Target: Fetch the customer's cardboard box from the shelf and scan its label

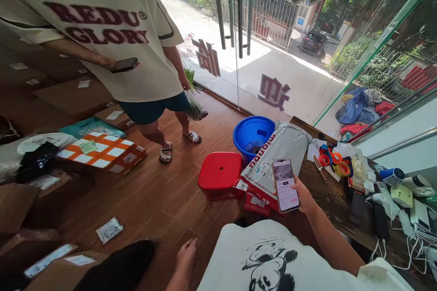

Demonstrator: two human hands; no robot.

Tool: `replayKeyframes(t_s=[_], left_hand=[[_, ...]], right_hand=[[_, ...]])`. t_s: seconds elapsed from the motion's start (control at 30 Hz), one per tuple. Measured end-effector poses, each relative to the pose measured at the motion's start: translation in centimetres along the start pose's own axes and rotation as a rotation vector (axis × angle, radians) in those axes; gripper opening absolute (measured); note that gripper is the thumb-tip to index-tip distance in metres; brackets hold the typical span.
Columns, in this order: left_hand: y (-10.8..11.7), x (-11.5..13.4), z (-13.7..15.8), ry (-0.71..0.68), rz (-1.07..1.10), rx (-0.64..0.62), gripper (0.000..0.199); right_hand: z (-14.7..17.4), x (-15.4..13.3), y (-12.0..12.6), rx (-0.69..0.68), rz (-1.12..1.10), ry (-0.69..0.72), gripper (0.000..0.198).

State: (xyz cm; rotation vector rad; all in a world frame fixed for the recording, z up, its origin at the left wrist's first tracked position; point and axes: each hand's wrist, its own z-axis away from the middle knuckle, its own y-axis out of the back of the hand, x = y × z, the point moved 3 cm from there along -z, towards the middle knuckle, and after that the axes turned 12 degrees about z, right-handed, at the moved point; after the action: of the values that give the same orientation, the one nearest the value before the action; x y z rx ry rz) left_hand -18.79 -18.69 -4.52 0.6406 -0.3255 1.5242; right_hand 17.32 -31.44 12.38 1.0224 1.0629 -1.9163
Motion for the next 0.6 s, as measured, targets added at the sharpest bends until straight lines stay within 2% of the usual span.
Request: replayKeyframes(t_s=[0.07, 0.13, 0.17, 0.2, 0.23, 0.3, 0.4, 0.5, 0.6], left_hand=[[-3.4, 3.2, 1.8, -0.124, -0.002, -0.12, 0.023], [-7.5, 6.4, 5.0, -0.249, -0.007, -0.307, 0.034], [-9.6, 7.9, 7.0, -0.319, -0.022, -0.438, 0.038], [-11.9, 9.2, 9.6, -0.457, -0.117, -0.667, 0.047], [-13.9, 10.2, 12.2, -0.581, -0.225, -0.844, 0.057], [-16.7, 11.4, 16.4, -0.639, -0.281, -0.985, 0.064], [-19.3, 12.1, 20.2, -0.681, -0.32, -1.043, 0.055], [-20.6, 12.3, 21.8, -0.721, -0.391, -1.001, 0.039], [-21.5, 12.2, 22.6, -0.697, -0.459, -0.958, 0.035]], right_hand=[[0.5, 0.1, -0.2, 0.015, -0.03, 0.013, 0.065], [1.0, 0.4, -0.5, 0.045, -0.045, 0.019, 0.066], [1.2, 0.7, -0.6, 0.062, -0.044, 0.019, 0.068], [1.3, 1.0, -0.7, 0.077, -0.04, 0.019, 0.069], [1.4, 1.5, -0.7, 0.093, -0.032, 0.021, 0.07], [1.5, 2.4, -0.5, 0.132, -0.014, 0.041, 0.07], [1.7, 3.5, 0.2, 0.228, -0.005, 0.079, 0.073], [2.4, 4.1, 1.0, 0.338, -0.047, 0.071, 0.082], [3.3, 4.3, 1.6, 0.428, -0.096, 0.081, 0.089]])
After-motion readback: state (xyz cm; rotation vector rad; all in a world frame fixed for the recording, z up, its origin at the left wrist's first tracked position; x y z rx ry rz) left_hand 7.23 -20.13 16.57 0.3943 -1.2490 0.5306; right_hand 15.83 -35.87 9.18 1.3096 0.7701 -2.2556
